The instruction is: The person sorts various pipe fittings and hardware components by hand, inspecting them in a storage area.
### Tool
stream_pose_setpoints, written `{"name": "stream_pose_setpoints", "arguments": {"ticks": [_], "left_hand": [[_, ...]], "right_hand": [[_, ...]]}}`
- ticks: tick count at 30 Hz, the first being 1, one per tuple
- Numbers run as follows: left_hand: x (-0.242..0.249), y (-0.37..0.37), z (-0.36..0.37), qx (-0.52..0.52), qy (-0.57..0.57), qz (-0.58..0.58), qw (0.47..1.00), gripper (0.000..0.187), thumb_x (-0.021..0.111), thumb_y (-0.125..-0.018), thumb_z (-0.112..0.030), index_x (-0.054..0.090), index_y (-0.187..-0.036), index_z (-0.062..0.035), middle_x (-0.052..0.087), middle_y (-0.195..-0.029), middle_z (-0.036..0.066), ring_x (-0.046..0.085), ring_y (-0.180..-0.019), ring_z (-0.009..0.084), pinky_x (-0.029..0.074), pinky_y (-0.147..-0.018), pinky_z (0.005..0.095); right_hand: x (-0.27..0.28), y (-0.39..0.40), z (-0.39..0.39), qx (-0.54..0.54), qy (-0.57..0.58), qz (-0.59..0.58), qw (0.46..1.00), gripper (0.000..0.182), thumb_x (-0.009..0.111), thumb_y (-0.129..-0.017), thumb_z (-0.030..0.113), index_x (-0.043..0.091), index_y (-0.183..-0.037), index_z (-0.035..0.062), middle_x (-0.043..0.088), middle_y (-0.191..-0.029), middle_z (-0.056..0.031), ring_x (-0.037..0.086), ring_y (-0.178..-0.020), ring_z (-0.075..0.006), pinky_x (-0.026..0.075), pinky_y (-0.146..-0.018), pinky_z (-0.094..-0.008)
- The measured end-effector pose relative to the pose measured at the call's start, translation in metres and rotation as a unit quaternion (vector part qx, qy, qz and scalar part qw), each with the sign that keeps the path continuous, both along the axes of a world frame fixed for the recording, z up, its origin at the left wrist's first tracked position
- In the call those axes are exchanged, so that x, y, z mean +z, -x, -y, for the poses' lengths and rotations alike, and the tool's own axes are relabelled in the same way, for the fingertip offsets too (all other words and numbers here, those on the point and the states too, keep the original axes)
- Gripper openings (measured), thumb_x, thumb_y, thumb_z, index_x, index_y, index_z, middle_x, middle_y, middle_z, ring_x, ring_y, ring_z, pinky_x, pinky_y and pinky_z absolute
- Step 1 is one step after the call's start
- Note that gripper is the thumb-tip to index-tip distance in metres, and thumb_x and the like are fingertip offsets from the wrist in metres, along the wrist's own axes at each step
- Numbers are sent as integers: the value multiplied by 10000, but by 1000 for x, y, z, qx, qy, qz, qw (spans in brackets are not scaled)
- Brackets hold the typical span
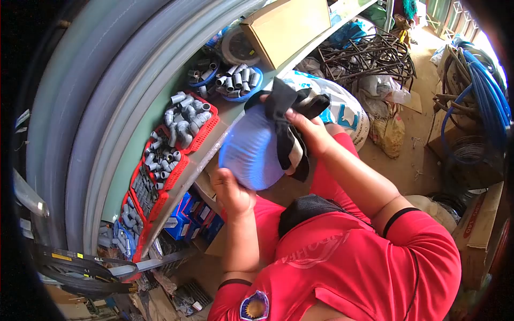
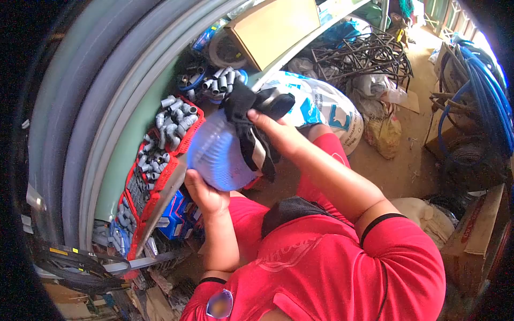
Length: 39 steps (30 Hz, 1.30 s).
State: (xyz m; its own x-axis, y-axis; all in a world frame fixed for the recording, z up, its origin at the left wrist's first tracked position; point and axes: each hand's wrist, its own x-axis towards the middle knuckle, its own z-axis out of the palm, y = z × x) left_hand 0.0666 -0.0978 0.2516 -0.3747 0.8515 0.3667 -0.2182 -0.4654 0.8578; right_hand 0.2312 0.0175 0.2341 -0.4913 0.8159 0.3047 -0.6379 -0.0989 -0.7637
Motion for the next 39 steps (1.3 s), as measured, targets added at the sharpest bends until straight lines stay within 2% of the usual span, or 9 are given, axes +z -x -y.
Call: {"name": "stream_pose_setpoints", "arguments": {"ticks": [9,11,14,22,26,27,33,37,39], "left_hand": [[-43,-18,-27,116,32,-24,992,399,522,-1022,-356,600,-1105,26,649,-1090,121,632,-972,211,507,-865,349],[-61,-3,-27,114,74,-278,951,339,553,-988,-317,608,-1079,5,657,-1031,75,628,-908,160,508,-808,331],[-63,-27,-30,124,35,-147,981,385,527,-1004,-338,600,-1173,0,622,-1200,100,618,-1027,168,487,-891,319],[-38,-7,-33,23,18,189,982,587,469,-1034,-476,453,-1320,36,589,-1241,156,621,-1105,263,501,-967,422],[-92,12,-39,-15,56,-76,995,472,569,-988,-381,502,-1294,-29,614,-1182,106,621,-1058,225,504,-916,382],[-88,7,-34,-35,66,-172,982,427,591,-964,-323,524,-1279,-42,622,-1161,97,621,-1046,221,496,-913,378],[-57,-8,-18,-39,90,-456,885,405,457,-1019,-251,489,-1306,33,598,-1196,176,617,-1078,284,480,-914,401],[-49,-20,-15,-106,104,-144,978,727,305,-1037,-585,318,-1465,2,464,-1389,122,490,-1274,233,406,-1065,378],[-48,-18,-12,-178,99,-25,979,770,265,-1019,-641,320,-1478,-25,464,-1400,112,485,-1283,229,397,-1077,391]], "right_hand": [[-24,36,71,-186,-255,181,932,755,617,-907,219,275,-1556,41,480,-1366,-278,474,-1282,-403,300,-1120,-443],[-16,30,55,-154,-335,209,906,785,610,-880,273,287,-1540,-4,579,-1256,-253,575,-1169,-368,386,-1051,-423],[23,16,35,-84,-250,213,941,625,602,-912,174,421,-1491,25,672,-1019,-140,635,-911,-193,472,-874,-356],[-23,33,20,-129,-321,216,913,588,625,-929,278,485,-1452,49,620,-1113,-157,574,-924,-270,438,-860,-410],[-10,29,38,-96,-357,224,902,854,756,-772,280,393,-1515,66,567,-1362,-149,503,-980,-306,392,-955,-383],[-13,31,35,-159,-321,237,903,761,735,-828,316,434,-1503,133,592,-1029,-172,532,-866,-301,426,-877,-388],[19,17,-2,-15,-124,212,969,543,629,-960,169,475,-1474,95,639,-1038,-16,548,-956,-84,468,-888,-283],[23,19,12,-49,-273,215,936,558,601,-929,142,475,-1468,79,674,-1069,-104,616,-927,-154,477,-888,-323],[22,25,12,-82,-415,211,881,655,607,-873,158,422,-1492,51,651,-1003,-254,625,-874,-394,493,-824,-419]]}}
